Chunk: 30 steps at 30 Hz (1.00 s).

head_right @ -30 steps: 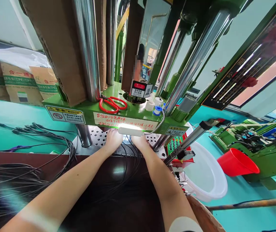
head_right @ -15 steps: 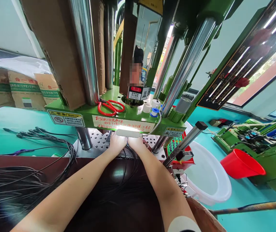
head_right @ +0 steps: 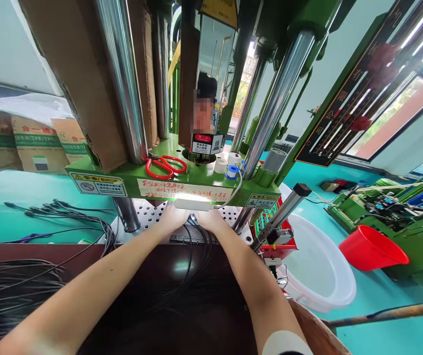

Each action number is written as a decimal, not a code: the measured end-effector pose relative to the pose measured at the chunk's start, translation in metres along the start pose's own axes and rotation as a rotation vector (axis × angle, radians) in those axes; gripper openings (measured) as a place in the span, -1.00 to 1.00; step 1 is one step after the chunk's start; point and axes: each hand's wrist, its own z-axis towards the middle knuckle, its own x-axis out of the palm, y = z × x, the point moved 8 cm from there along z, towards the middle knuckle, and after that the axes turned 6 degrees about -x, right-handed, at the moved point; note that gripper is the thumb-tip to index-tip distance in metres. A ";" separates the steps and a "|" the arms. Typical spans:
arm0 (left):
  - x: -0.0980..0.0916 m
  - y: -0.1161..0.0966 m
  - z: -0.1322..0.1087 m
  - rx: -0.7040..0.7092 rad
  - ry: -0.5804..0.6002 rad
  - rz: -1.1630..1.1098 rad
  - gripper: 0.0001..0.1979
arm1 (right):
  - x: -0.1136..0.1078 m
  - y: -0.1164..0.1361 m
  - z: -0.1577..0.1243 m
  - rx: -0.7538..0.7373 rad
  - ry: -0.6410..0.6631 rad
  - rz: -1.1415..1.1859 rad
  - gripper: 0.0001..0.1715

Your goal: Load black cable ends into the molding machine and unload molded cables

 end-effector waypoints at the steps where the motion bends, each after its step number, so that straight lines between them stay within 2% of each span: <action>1: -0.002 0.000 -0.002 0.053 0.021 -0.004 -0.67 | 0.000 0.000 -0.004 -0.019 0.024 0.003 -0.69; 4: -0.003 0.005 -0.006 0.169 0.074 -0.015 -0.69 | 0.003 -0.001 -0.013 -0.048 0.099 0.006 -0.60; 7: 0.002 0.011 -0.006 0.213 0.124 -0.013 -0.63 | 0.008 -0.003 -0.011 -0.055 0.130 0.016 -0.54; 11: 0.012 0.015 -0.002 0.186 0.164 0.014 -0.51 | 0.019 -0.007 -0.001 -0.052 0.147 0.033 -0.56; 15: 0.015 0.014 0.002 0.156 0.167 0.022 -0.50 | 0.024 -0.010 0.004 -0.026 0.144 0.029 -0.57; 18: 0.014 0.018 0.003 0.153 0.158 0.021 -0.49 | 0.019 -0.011 -0.002 0.000 0.136 0.011 -0.57; 23: 0.014 0.040 0.000 0.162 0.156 0.004 -0.50 | 0.009 -0.018 -0.018 0.046 0.161 -0.021 -0.56; 26: 0.017 0.049 0.000 0.161 0.158 -0.008 -0.49 | 0.012 -0.023 -0.022 0.055 0.183 -0.018 -0.57; 30: 0.023 0.050 0.002 0.159 0.152 -0.022 -0.51 | 0.019 -0.029 -0.021 0.066 0.187 0.016 -0.58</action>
